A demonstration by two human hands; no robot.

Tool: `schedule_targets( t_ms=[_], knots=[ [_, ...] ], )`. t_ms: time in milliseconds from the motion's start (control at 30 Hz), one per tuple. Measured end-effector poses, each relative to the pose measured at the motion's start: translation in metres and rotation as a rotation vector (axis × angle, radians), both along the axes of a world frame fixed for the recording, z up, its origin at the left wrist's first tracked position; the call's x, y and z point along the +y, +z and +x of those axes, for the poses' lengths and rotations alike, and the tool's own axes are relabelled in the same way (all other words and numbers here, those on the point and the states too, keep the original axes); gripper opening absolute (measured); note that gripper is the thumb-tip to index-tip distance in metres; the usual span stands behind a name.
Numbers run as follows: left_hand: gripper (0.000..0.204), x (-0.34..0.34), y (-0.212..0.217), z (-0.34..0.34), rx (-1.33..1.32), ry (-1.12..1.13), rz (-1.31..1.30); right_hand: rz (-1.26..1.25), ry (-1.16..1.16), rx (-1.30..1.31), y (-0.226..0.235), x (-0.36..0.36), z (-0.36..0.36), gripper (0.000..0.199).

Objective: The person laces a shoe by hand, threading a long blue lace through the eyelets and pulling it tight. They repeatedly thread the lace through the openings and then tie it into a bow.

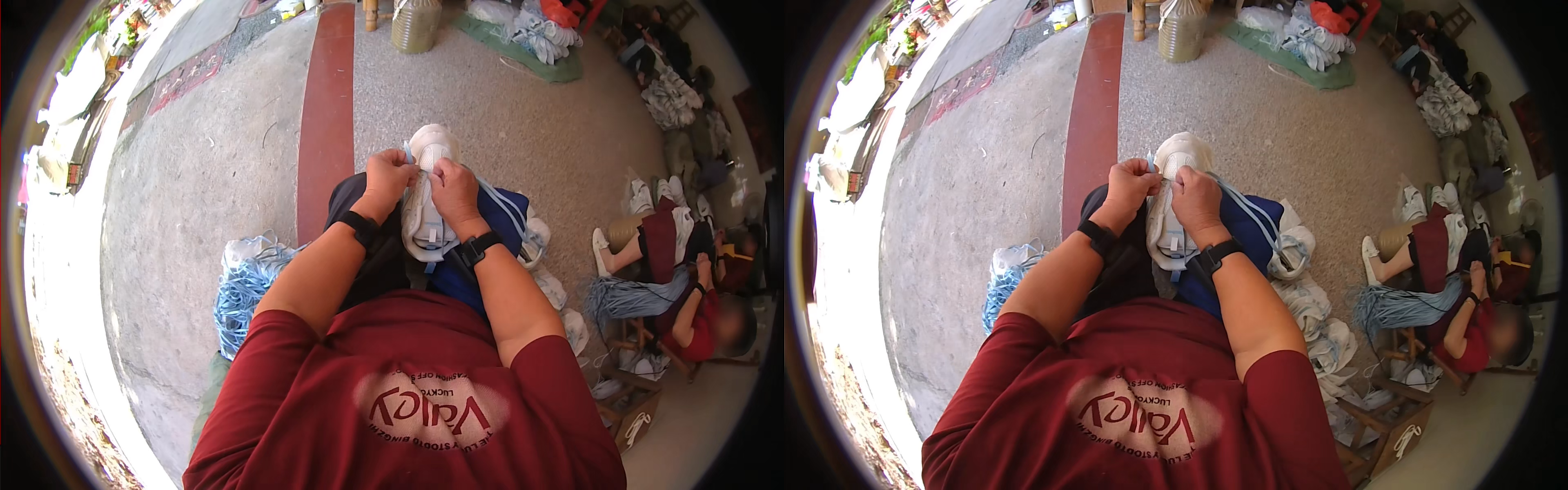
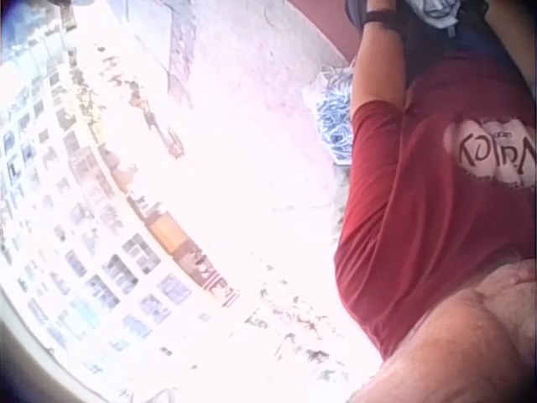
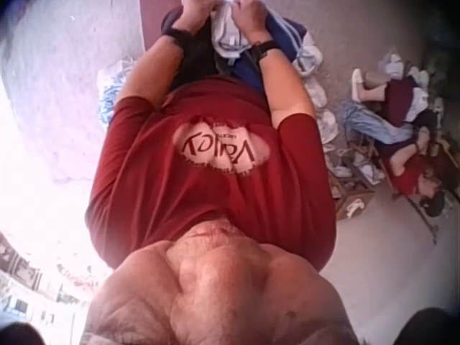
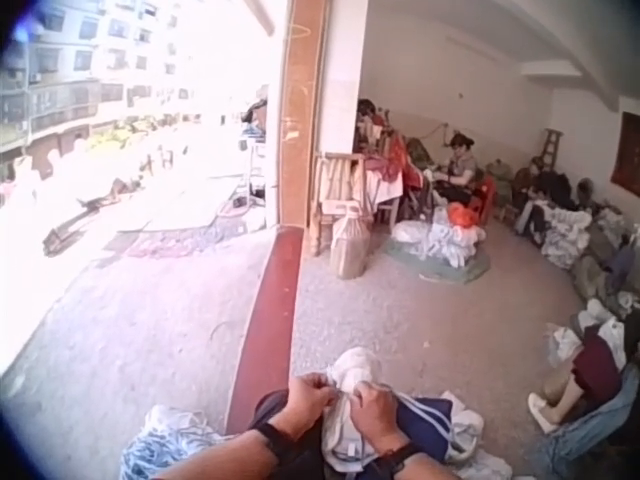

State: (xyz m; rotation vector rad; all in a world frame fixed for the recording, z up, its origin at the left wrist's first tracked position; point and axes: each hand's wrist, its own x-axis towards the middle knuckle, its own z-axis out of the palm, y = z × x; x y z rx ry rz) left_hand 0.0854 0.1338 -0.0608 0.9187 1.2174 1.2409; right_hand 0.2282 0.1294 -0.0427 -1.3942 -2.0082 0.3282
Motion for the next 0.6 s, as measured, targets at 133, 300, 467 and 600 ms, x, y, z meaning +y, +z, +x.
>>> schedule_targets(
  t_ms=[133,300,467,600],
  knots=[
    [0.009,0.000,-0.001,0.005,0.046,0.075,0.040,-0.010,-0.010,0.039,0.000,-0.003,-0.001,0.011],
    [0.011,-0.005,0.005,0.010,0.604,0.080,0.214,0.000,-0.030,0.058,-0.002,-0.005,0.000,0.011],
    [0.014,-0.004,0.008,0.007,0.723,0.051,0.174,0.030,-0.050,0.058,-0.008,-0.003,0.000,0.011],
    [0.020,-0.007,0.011,0.008,0.797,-0.050,0.091,0.009,-0.049,0.083,-0.011,0.000,0.002,0.011]
  ],
)
